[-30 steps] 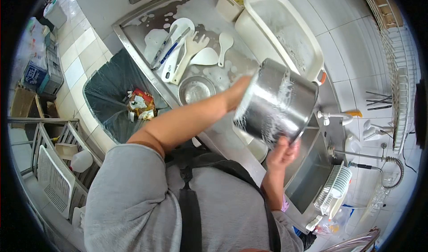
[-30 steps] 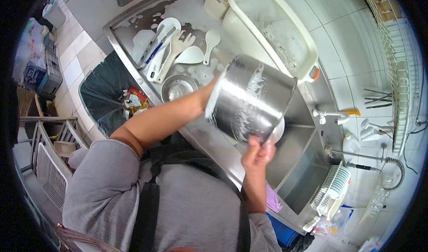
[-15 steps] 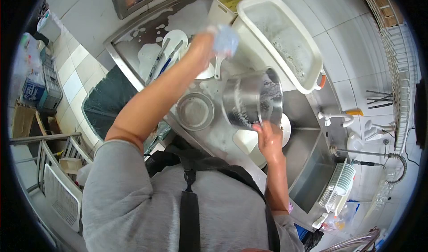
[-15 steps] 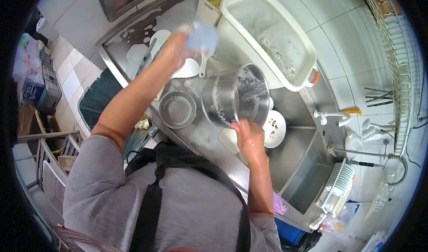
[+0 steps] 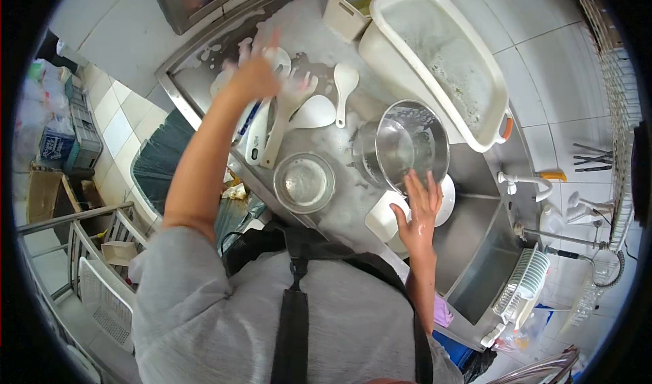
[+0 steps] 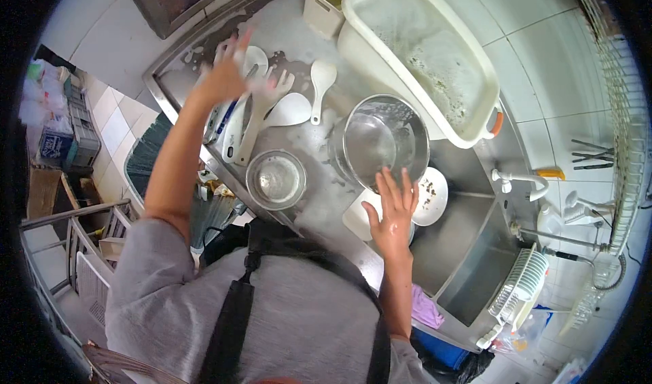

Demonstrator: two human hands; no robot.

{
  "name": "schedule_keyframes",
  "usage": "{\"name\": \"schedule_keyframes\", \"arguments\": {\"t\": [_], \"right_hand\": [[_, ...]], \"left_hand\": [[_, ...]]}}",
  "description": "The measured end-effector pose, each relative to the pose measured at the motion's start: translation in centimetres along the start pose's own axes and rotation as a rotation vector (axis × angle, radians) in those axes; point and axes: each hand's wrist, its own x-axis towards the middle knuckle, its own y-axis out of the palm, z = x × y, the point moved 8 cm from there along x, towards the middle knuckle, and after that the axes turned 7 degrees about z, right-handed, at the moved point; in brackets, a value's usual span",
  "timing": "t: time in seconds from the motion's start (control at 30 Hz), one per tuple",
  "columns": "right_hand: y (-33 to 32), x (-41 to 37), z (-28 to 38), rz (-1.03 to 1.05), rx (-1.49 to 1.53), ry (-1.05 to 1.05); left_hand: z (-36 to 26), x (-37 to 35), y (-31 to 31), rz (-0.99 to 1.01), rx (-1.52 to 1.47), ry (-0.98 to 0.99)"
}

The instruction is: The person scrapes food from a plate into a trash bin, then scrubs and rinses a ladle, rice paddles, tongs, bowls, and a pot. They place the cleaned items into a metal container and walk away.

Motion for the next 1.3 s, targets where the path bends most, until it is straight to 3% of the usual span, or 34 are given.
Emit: {"name": "schedule_keyframes", "arguments": {"t": [0.07, 0.17, 0.2, 0.27, 0.47, 0.53, 0.6, 0.7, 0.73, 0.8, 0.87, 0.93, 1.0, 1.07, 1.13, 1.2, 1.27, 1.3], "right_hand": [[-0.3, -0.4, -0.4, -0.069, 0.050, 0.057], [0.0, -0.3, -0.2, -0.066, 0.070, 0.052], [0.0, -0.2, 0.1, -0.066, 0.070, 0.033], [-0.2, 0.0, 0.5, -0.087, 0.063, 0.020], [-2.3, -2.9, -0.4, -0.175, 0.062, 0.067], [-2.6, -4.9, -1.6, -0.214, 0.048, 0.102], [-3.3, -6.8, -2.2, -0.226, 0.004, 0.164], [-4.2, -9.6, -2.8, -0.376, 0.044, 0.225], [-3.9, -9.9, -2.6, -0.373, 0.046, 0.229], [-2.3, -9.6, -1.5, -0.310, 0.335, 0.111], [1.1, -7.3, 1.0, -0.101, 0.553, 0.016], [5.1, -3.5, 3.4, 0.133, 0.817, 0.134], [9.4, 0.2, 4.4, 0.141, 0.936, 0.175], [13.4, 2.8, 4.4, 0.143, 1.046, 0.359], [15.0, 3.2, 4.9, 0.173, 1.067, 0.367], [16.4, 3.0, 4.4, 0.208, 1.085, 0.377], [15.1, 1.9, 3.0, 0.037, 0.728, 0.205], [14.6, 0.8, 2.6, 0.041, 0.721, 0.203]], "left_hand": [[2.0, -4.6, 4.0, 0.200, 0.078, -0.117], [0.5, -8.1, 5.5, 0.159, 0.150, -0.121], [0.8, -7.9, 6.4, 0.165, 0.153, -0.111], [0.8, -6.9, 6.4, -0.078, 0.149, 0.012], [1.3, -2.1, 5.0, 0.015, 0.135, -0.066], [0.6, -1.4, 4.1, -0.043, 0.194, 0.002], [-0.2, -1.2, 4.1, 0.059, 0.250, 0.082], [0.3, -0.9, 4.5, 0.059, 0.202, 0.059], [0.5, -1.2, 4.7, 0.063, 0.204, 0.059], [1.0, -1.5, 3.9, -0.033, 0.014, 0.033], [0.4, -1.8, 3.7, -0.057, -0.071, 0.056], [-0.1, -2.0, 3.6, -0.082, -0.154, 0.082], [-1.4, -2.0, 4.5, -0.040, -0.242, 0.128], [-3.0, -2.4, 5.3, -0.032, -0.237, 0.103], [-3.4, -2.3, 6.5, -0.129, -0.317, 0.126], [-4.5, -1.6, 7.4, -0.086, -0.312, 0.091], [-4.8, -1.4, 8.0, -0.078, -0.272, -0.035], [-5.3, -1.2, 8.0, -0.071, -0.277, -0.040]]}}
